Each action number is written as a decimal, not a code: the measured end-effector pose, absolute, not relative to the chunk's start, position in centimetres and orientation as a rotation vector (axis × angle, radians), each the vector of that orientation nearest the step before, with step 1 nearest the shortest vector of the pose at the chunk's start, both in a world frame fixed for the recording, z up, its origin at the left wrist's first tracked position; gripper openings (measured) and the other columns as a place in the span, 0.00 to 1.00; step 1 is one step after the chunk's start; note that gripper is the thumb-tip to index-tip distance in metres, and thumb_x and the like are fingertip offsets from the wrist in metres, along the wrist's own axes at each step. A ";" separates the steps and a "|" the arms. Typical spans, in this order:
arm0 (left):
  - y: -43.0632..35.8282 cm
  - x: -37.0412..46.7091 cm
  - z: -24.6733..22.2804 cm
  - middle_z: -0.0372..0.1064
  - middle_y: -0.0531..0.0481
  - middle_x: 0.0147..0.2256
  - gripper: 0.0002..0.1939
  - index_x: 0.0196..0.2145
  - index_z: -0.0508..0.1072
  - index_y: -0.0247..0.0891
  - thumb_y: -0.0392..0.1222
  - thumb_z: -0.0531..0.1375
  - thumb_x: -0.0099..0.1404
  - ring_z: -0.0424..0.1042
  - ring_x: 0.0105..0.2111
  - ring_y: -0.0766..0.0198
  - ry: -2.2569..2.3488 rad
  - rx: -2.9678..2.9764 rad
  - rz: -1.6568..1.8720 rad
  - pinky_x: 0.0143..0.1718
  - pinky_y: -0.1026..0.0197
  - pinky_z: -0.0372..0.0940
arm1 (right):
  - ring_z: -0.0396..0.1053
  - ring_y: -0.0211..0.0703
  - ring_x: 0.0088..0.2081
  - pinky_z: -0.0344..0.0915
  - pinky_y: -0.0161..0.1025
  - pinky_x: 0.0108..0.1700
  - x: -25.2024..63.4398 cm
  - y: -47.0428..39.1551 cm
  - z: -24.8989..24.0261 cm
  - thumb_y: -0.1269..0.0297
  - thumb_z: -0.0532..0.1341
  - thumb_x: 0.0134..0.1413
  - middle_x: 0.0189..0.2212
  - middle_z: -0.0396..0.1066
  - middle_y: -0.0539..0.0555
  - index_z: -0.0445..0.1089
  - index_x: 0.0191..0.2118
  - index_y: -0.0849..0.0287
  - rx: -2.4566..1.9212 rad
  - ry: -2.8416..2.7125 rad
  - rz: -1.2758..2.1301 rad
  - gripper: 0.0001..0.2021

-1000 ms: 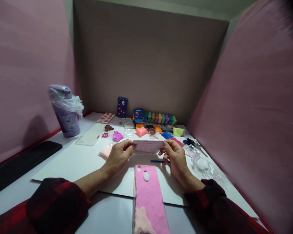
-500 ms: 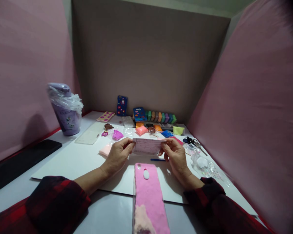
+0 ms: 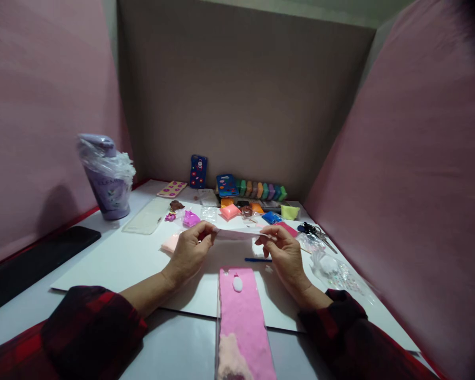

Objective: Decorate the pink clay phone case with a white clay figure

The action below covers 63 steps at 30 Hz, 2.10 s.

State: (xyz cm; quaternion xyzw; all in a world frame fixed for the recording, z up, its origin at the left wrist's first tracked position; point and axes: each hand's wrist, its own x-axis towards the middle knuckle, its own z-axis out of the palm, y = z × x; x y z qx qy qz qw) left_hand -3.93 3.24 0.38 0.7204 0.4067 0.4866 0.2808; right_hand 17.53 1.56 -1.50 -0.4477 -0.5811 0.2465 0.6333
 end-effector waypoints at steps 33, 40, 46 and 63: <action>1.9 -4.2 0.4 0.61 0.51 0.30 0.10 0.31 0.76 0.40 0.32 0.56 0.61 0.64 0.28 0.65 1.428 2.518 0.676 0.27 0.63 0.54 | 0.63 0.44 0.33 0.60 0.40 0.36 17.7 0.1 -1.5 0.85 0.53 0.42 0.24 0.70 0.52 0.72 0.21 0.57 -1.203 -1.997 0.051 0.17; 2.0 -4.3 0.3 0.62 0.52 0.30 0.11 0.30 0.77 0.41 0.31 0.55 0.60 0.65 0.28 0.65 1.425 2.513 0.683 0.28 0.64 0.55 | 0.64 0.44 0.33 0.60 0.40 0.38 18.0 0.2 -1.4 0.85 0.53 0.40 0.24 0.71 0.52 0.70 0.21 0.58 -1.212 -1.950 0.007 0.15; 2.0 -4.3 0.4 0.62 0.52 0.30 0.11 0.30 0.77 0.41 0.30 0.55 0.59 0.65 0.29 0.66 1.409 2.500 0.673 0.28 0.64 0.56 | 0.64 0.43 0.30 0.61 0.39 0.34 18.2 0.2 -1.5 0.85 0.53 0.40 0.22 0.69 0.51 0.69 0.19 0.57 -1.173 -1.958 -0.002 0.16; 1.9 -4.1 0.4 0.62 0.51 0.31 0.11 0.31 0.74 0.41 0.31 0.53 0.59 0.65 0.29 0.64 1.461 2.481 0.665 0.27 0.63 0.54 | 0.67 0.46 0.32 0.64 0.43 0.37 19.0 0.3 -0.8 0.82 0.51 0.49 0.25 0.72 0.55 0.71 0.23 0.58 -0.963 -1.859 -0.160 0.16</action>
